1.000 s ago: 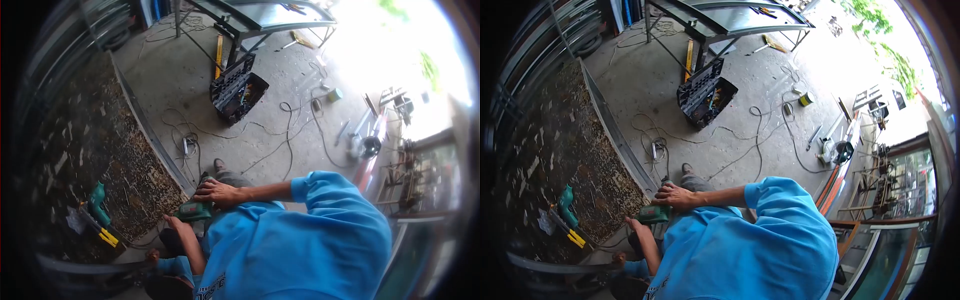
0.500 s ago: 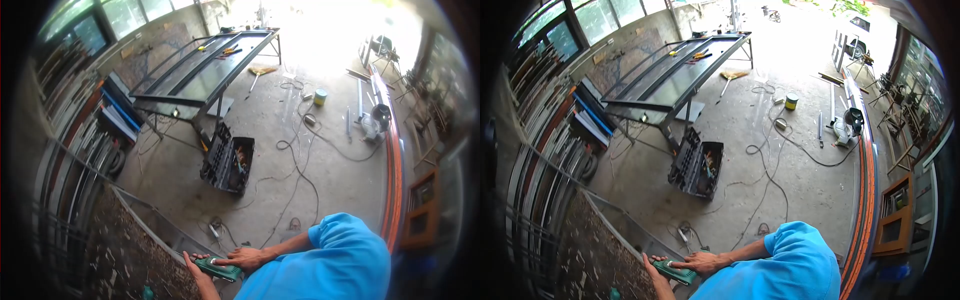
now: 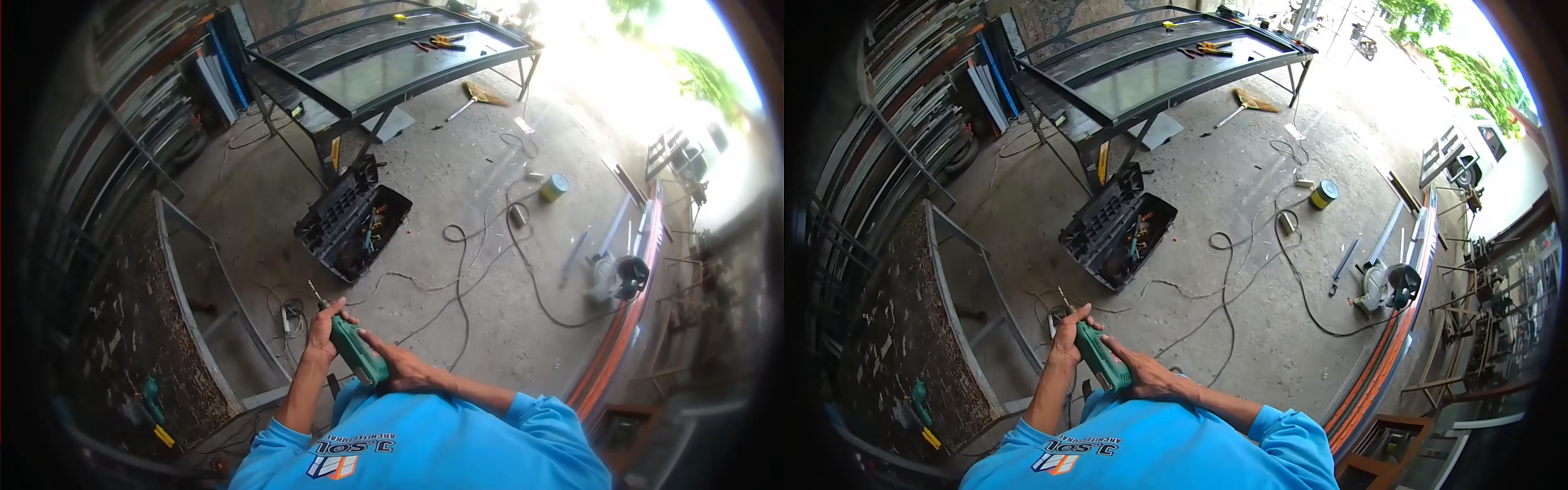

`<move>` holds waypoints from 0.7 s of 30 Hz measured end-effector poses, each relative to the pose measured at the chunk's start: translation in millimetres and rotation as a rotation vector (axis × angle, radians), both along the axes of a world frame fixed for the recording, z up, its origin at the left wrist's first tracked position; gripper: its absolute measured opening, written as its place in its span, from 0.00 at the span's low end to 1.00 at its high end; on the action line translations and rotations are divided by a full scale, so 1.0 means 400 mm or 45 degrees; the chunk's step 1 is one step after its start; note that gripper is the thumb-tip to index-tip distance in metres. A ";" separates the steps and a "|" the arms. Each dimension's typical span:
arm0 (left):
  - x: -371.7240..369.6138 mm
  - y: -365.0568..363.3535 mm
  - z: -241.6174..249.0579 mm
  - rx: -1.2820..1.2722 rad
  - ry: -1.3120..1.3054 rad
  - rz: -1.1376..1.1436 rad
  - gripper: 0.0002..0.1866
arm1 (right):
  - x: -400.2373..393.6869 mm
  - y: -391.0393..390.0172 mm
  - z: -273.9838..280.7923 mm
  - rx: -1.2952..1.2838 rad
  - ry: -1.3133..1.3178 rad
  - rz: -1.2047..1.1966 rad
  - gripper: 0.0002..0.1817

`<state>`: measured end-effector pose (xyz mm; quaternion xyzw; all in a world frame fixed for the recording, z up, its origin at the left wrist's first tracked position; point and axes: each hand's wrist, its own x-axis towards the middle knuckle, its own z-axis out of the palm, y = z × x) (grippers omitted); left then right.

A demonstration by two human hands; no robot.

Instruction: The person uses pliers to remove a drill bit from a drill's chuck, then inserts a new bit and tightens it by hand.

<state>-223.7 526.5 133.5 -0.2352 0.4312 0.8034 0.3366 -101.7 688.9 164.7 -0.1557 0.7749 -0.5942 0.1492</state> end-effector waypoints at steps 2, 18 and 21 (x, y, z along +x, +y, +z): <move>-0.021 0.038 -0.020 -0.008 -0.052 -0.028 0.14 | -0.015 0.032 -0.065 -0.080 -0.028 -0.039 0.56; -0.302 0.358 -0.204 -0.303 0.000 0.331 0.12 | -0.334 0.297 -0.318 -0.088 -0.246 -0.088 0.62; -0.222 0.396 -0.242 -0.281 0.053 0.718 0.12 | -0.353 0.386 -0.352 -0.138 -0.244 0.233 0.59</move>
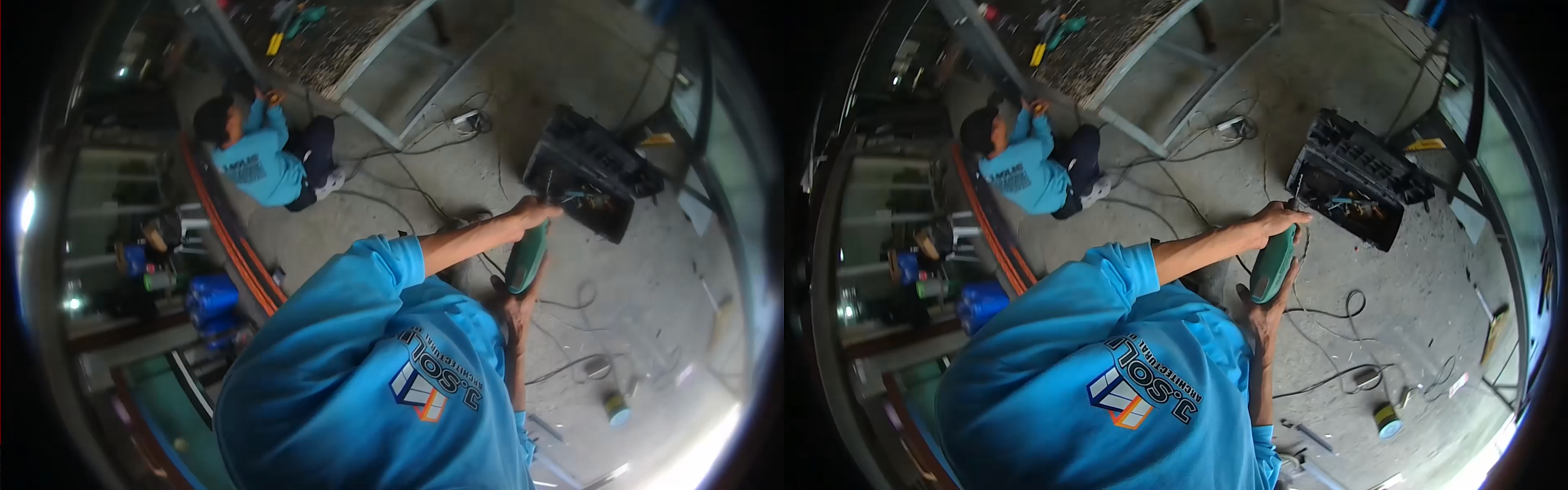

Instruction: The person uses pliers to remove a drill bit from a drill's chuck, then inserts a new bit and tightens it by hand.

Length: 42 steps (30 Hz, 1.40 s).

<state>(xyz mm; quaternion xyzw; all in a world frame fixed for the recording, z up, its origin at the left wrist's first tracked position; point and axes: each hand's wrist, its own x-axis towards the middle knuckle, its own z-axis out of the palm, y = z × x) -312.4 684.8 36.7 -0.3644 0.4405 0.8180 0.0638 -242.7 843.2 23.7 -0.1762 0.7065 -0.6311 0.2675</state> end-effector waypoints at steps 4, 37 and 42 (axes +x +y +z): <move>0.115 0.033 -0.003 0.167 -0.141 0.393 0.13 | -0.028 0.093 0.009 0.012 0.013 0.391 0.53; -0.147 0.500 -0.379 -1.599 0.607 -0.765 0.37 | -0.578 0.723 0.601 0.425 0.789 -0.448 0.37; -0.197 0.565 -0.300 -0.679 0.072 -1.476 0.24 | -0.731 0.896 0.641 0.379 1.078 -0.769 0.36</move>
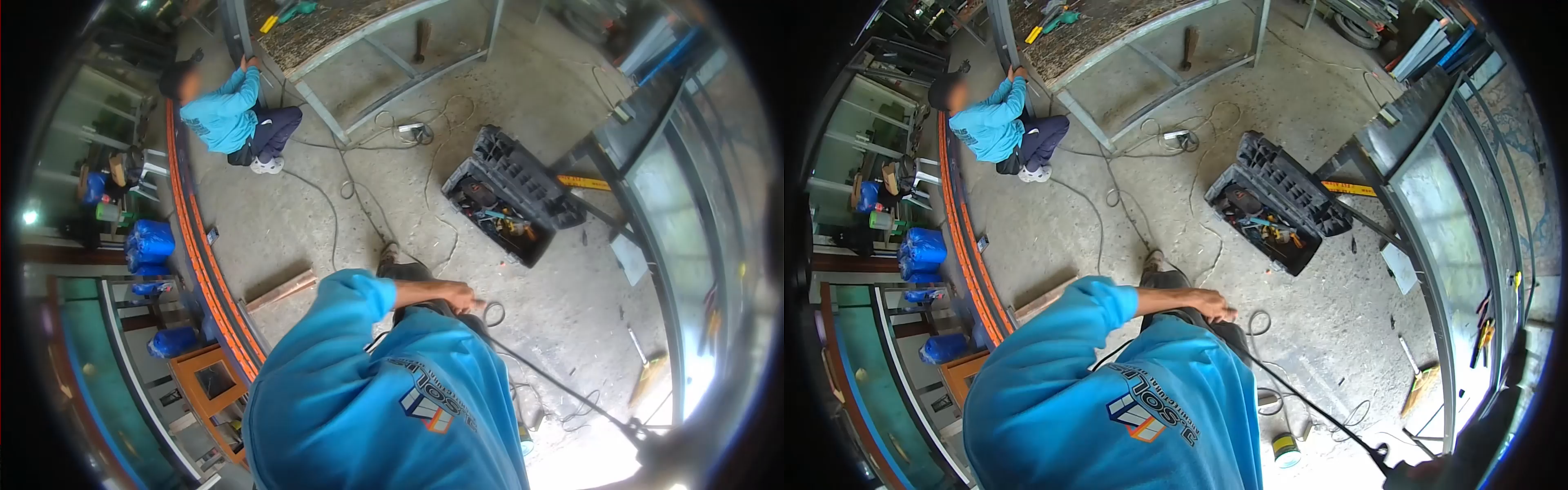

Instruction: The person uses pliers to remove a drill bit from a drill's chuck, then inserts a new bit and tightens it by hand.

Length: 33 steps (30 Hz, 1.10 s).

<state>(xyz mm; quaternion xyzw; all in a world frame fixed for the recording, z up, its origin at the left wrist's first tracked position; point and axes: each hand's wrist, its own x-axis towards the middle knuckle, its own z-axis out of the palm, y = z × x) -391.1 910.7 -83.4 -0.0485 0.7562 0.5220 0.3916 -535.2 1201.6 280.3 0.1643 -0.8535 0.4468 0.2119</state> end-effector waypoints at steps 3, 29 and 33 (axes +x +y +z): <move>-0.011 -0.043 0.076 0.303 0.220 0.603 0.22 | -0.097 0.060 0.021 -0.025 0.124 -0.092 0.35; -0.463 -0.045 0.295 -1.613 0.881 1.676 0.10 | -1.012 0.550 0.083 0.035 0.684 -0.398 0.27; -0.557 0.086 0.001 -1.281 0.430 1.218 0.08 | -1.087 0.841 0.151 0.169 0.926 -0.646 0.26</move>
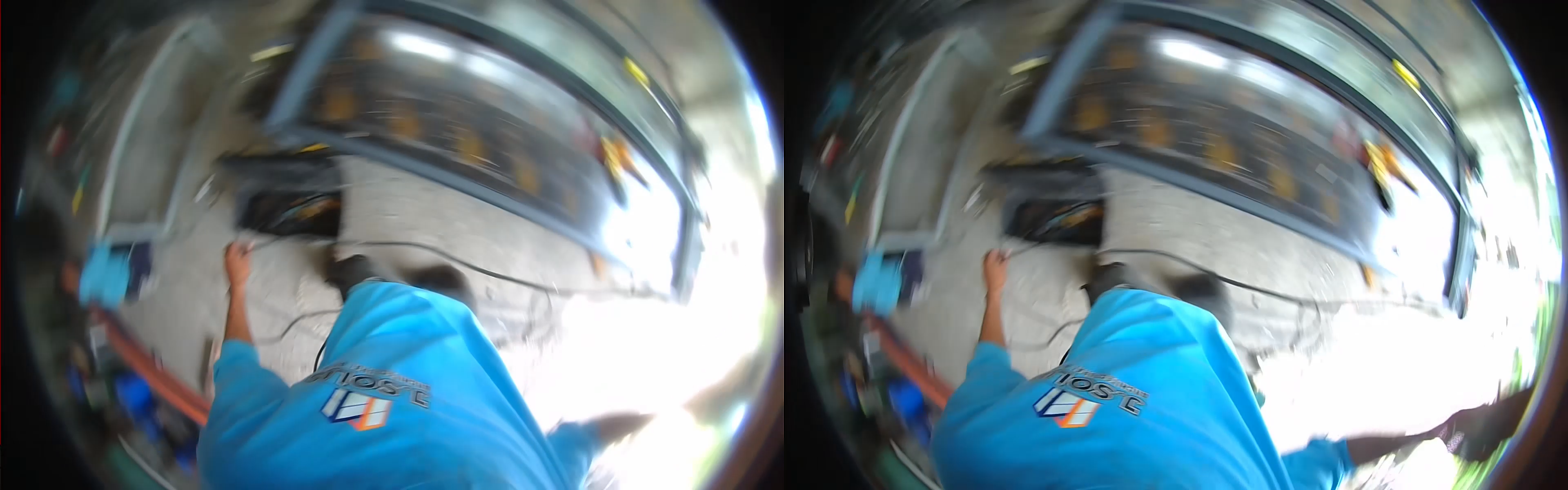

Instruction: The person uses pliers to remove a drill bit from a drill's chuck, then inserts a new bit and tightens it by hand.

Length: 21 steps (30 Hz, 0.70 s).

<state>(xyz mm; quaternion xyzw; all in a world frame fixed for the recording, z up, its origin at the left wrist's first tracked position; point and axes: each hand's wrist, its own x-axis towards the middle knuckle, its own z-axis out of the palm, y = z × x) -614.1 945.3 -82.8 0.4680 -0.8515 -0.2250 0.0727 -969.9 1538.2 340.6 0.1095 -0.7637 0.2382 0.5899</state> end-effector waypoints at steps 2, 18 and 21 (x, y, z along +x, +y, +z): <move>-0.099 0.084 -0.081 -0.093 -0.041 -0.126 0.13 | -0.040 0.141 0.043 0.037 0.053 -0.079 0.25; -1.812 1.245 0.258 0.119 0.737 -0.546 0.31 | -0.593 0.599 -0.057 -1.423 -0.607 1.486 0.28; -2.030 1.395 0.205 0.121 0.086 -0.401 0.50 | -0.761 0.566 -0.158 -1.642 -1.121 1.636 0.29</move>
